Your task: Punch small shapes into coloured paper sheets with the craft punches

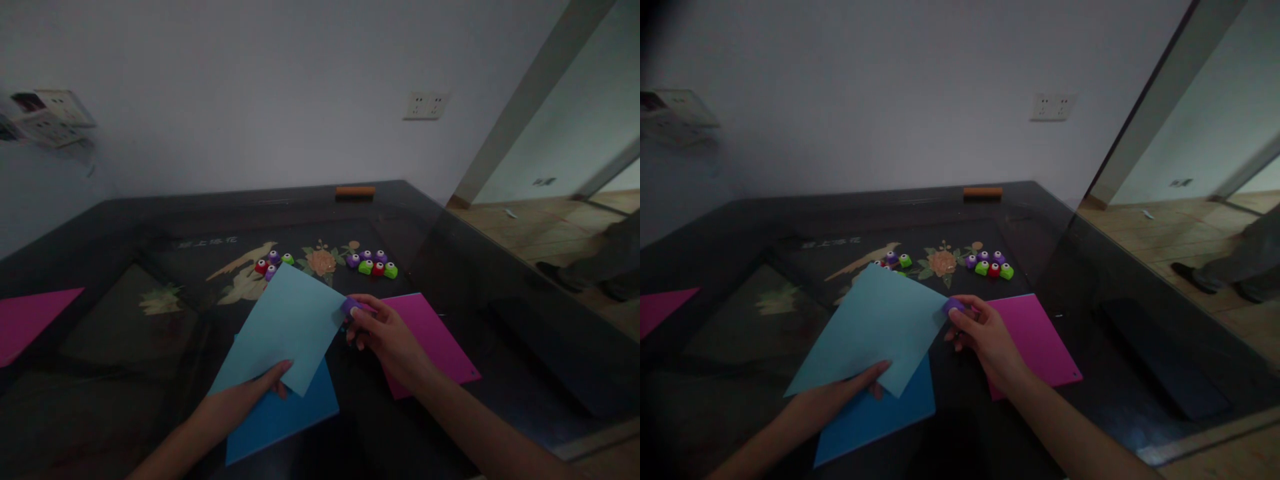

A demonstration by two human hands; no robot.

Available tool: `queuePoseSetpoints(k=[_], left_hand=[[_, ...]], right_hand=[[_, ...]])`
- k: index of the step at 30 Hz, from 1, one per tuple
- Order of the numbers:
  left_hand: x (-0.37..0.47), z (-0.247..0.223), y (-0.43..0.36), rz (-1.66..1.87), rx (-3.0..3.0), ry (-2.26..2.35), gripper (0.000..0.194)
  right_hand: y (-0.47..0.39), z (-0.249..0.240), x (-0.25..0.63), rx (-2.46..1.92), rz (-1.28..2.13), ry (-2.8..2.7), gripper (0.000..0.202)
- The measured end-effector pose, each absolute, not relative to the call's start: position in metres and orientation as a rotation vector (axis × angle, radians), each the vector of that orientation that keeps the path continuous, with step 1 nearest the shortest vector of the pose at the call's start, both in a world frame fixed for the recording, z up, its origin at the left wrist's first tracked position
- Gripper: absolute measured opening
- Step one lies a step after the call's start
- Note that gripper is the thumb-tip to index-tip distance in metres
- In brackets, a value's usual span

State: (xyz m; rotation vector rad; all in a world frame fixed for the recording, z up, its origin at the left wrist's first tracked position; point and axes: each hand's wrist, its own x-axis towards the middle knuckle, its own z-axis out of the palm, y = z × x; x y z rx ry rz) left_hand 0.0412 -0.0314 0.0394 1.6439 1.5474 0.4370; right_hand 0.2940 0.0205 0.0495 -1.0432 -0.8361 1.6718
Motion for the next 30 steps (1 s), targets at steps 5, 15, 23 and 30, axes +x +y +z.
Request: queuePoseSetpoints(k=[5, 15, 23, 30], left_hand=[[0.042, 0.042, -0.033, 0.356, 1.671, 1.524, 0.036], [0.051, 0.056, -0.023, 0.195, 1.516, 1.585, 0.051], [0.057, 0.060, -0.021, 0.229, 1.419, 1.623, 0.051], [0.058, 0.062, -0.021, 0.218, 1.394, 1.580, 0.052]], right_hand=[[0.020, 0.050, 0.294, -1.046, 1.669, -0.845, 0.037], [0.021, 0.048, 0.293, -1.081, 1.640, -0.851, 0.041], [0.021, 0.046, 0.293, -1.095, 1.609, -0.878, 0.040], [0.022, 0.045, 0.292, -1.113, 1.593, -0.902, 0.040]])
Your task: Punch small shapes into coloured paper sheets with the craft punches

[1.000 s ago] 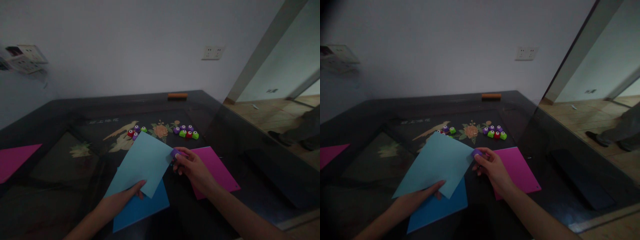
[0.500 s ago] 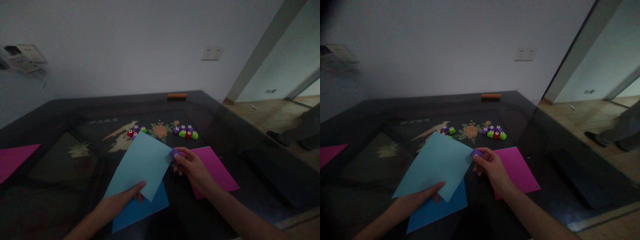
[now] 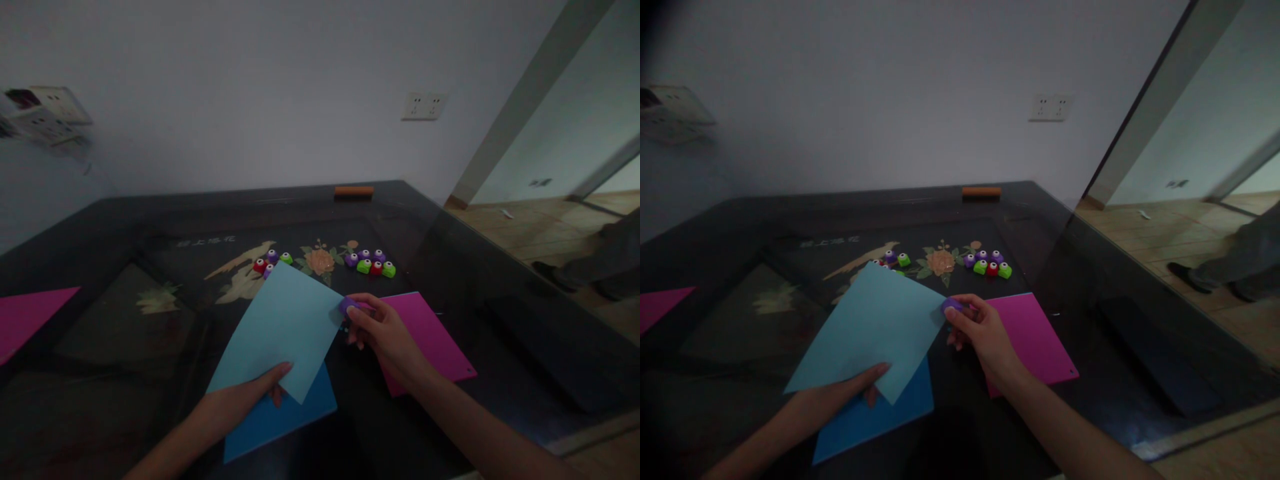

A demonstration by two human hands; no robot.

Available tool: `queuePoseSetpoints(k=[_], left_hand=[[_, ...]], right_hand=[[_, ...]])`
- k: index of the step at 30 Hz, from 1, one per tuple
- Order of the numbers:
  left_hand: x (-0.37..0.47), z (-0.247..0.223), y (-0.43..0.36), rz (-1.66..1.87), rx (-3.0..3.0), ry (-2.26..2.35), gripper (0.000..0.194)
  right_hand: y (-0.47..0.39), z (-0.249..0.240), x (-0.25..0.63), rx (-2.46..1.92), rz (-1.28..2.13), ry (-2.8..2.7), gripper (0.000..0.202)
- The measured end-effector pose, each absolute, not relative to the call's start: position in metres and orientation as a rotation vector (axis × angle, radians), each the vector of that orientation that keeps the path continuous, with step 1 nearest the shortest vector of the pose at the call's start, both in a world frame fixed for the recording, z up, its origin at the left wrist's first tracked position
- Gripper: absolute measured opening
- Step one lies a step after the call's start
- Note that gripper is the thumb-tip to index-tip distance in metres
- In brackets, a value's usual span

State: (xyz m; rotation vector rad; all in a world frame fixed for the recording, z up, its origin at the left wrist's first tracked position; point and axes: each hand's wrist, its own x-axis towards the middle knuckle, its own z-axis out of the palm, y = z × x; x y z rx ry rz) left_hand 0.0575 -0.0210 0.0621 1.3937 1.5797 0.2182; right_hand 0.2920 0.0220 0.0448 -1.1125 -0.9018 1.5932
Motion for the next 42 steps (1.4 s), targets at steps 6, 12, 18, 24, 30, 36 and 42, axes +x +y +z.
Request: queuePoseSetpoints(k=[6, 12, 18, 24, 30, 36, 42], left_hand=[[0.0587, 0.0649, -0.0220, 0.220, 1.381, 1.607, 0.051], [0.0573, 0.0642, -0.0222, 0.239, 1.388, 1.580, 0.051], [0.0575, 0.0629, -0.0226, 0.205, 1.379, 1.588, 0.051], [0.0564, 0.0613, -0.0232, 0.237, 1.405, 1.595, 0.051], [0.0538, 0.0619, -0.0219, 0.191, 1.441, 1.579, 0.048], [0.0575, 0.0644, -0.0231, 0.224, 1.390, 1.584, 0.050], [0.0589, 0.0667, -0.0232, 0.204, 1.385, 1.574, 0.051]], right_hand=[[0.0226, 0.0452, 0.2924, -1.111, 1.589, -0.899, 0.039], [0.0220, 0.0460, 0.2924, -1.127, 1.582, -0.904, 0.040], [0.0225, 0.0446, 0.2925, -1.110, 1.573, -0.901, 0.039], [0.0220, 0.0443, 0.2934, -1.112, 1.579, -0.905, 0.038], [0.0220, 0.0462, 0.2930, -1.118, 1.580, -0.903, 0.039], [0.0222, 0.0457, 0.2925, -1.105, 1.581, -0.907, 0.037], [0.0220, 0.0463, 0.2923, -1.111, 1.583, -0.910, 0.037]])
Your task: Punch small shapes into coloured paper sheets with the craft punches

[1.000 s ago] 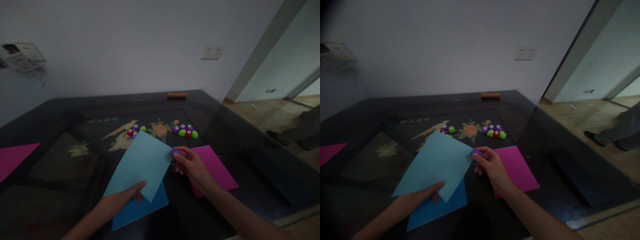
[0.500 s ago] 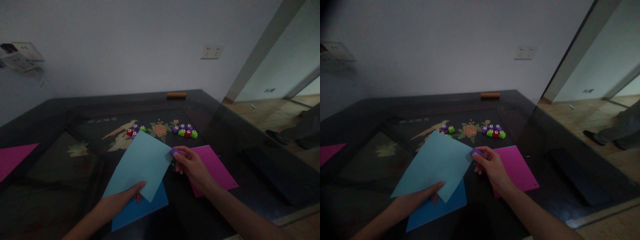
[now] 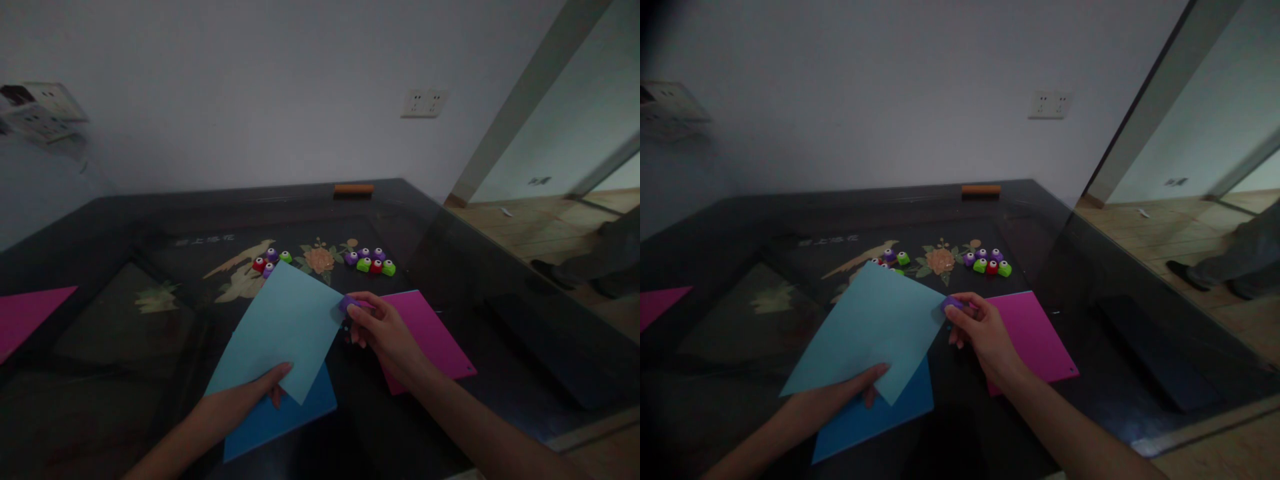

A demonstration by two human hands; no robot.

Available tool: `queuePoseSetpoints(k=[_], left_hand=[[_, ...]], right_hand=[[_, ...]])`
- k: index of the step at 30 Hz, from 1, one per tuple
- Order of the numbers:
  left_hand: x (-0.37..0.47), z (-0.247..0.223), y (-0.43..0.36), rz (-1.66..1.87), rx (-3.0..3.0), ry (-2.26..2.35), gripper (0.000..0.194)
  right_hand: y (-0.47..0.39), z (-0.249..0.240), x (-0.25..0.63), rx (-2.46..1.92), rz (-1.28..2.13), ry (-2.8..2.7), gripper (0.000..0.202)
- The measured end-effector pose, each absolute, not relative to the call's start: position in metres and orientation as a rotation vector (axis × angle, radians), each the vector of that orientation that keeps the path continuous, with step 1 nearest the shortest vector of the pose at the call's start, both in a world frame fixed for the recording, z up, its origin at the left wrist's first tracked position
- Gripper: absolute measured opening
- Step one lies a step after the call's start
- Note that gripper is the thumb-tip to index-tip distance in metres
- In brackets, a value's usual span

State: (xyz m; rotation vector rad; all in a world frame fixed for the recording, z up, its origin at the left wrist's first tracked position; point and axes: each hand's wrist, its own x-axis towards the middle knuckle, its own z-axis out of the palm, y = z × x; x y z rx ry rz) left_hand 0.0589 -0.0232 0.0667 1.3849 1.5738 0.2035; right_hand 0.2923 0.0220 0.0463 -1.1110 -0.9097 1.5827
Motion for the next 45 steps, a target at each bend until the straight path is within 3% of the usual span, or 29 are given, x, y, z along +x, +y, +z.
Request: queuePoseSetpoints(k=[45], left_hand=[[0.0574, 0.0650, -0.0225, 0.180, 1.435, 1.567, 0.052]], right_hand=[[0.0214, 0.0466, 0.2914, -1.113, 1.568, -0.909, 0.035]])
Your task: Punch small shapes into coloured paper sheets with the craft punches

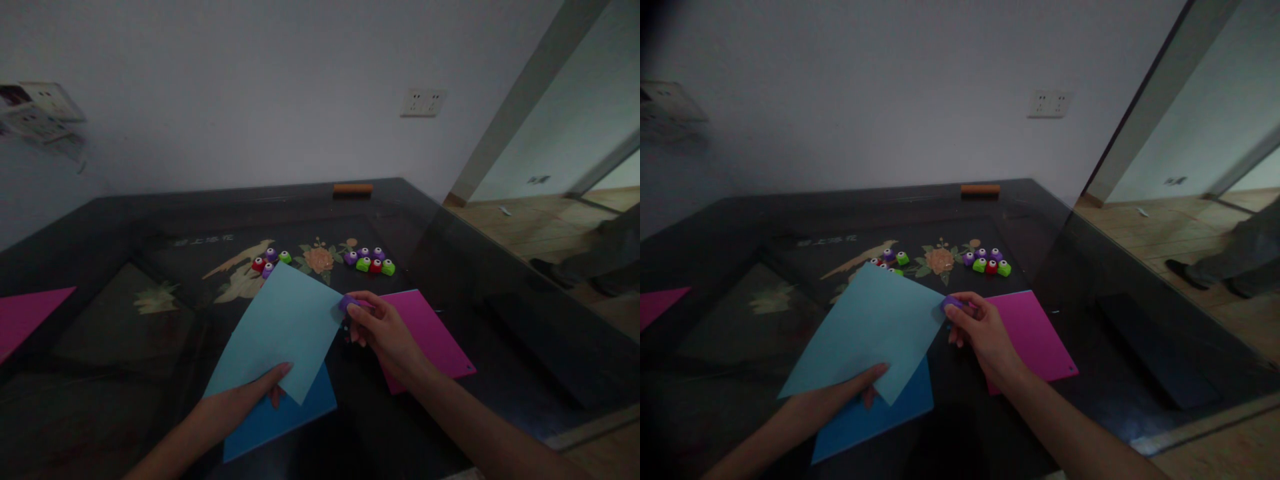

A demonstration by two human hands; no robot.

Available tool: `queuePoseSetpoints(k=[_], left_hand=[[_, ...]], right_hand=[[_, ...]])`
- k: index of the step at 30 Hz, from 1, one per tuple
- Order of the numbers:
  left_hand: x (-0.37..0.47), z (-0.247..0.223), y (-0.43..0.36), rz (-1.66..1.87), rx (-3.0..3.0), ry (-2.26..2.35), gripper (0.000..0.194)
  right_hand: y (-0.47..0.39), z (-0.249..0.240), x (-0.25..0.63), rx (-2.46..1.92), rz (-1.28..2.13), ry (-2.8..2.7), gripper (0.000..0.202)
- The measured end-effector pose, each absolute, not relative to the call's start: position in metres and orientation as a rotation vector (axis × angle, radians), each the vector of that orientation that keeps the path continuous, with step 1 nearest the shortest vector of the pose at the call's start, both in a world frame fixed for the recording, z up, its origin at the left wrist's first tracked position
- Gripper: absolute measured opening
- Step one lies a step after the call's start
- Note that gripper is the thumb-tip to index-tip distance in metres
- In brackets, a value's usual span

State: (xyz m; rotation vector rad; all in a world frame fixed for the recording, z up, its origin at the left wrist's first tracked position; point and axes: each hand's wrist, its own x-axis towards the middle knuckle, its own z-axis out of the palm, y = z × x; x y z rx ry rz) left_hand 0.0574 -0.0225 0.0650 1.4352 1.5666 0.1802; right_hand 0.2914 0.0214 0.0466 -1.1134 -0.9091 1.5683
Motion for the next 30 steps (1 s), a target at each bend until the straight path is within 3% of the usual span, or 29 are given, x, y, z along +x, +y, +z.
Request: queuePoseSetpoints(k=[30], left_hand=[[0.0550, 0.0618, -0.0241, 0.158, 1.403, 1.556, 0.051]], right_hand=[[0.0220, 0.0472, 0.2892, -1.118, 1.553, -0.898, 0.037]])
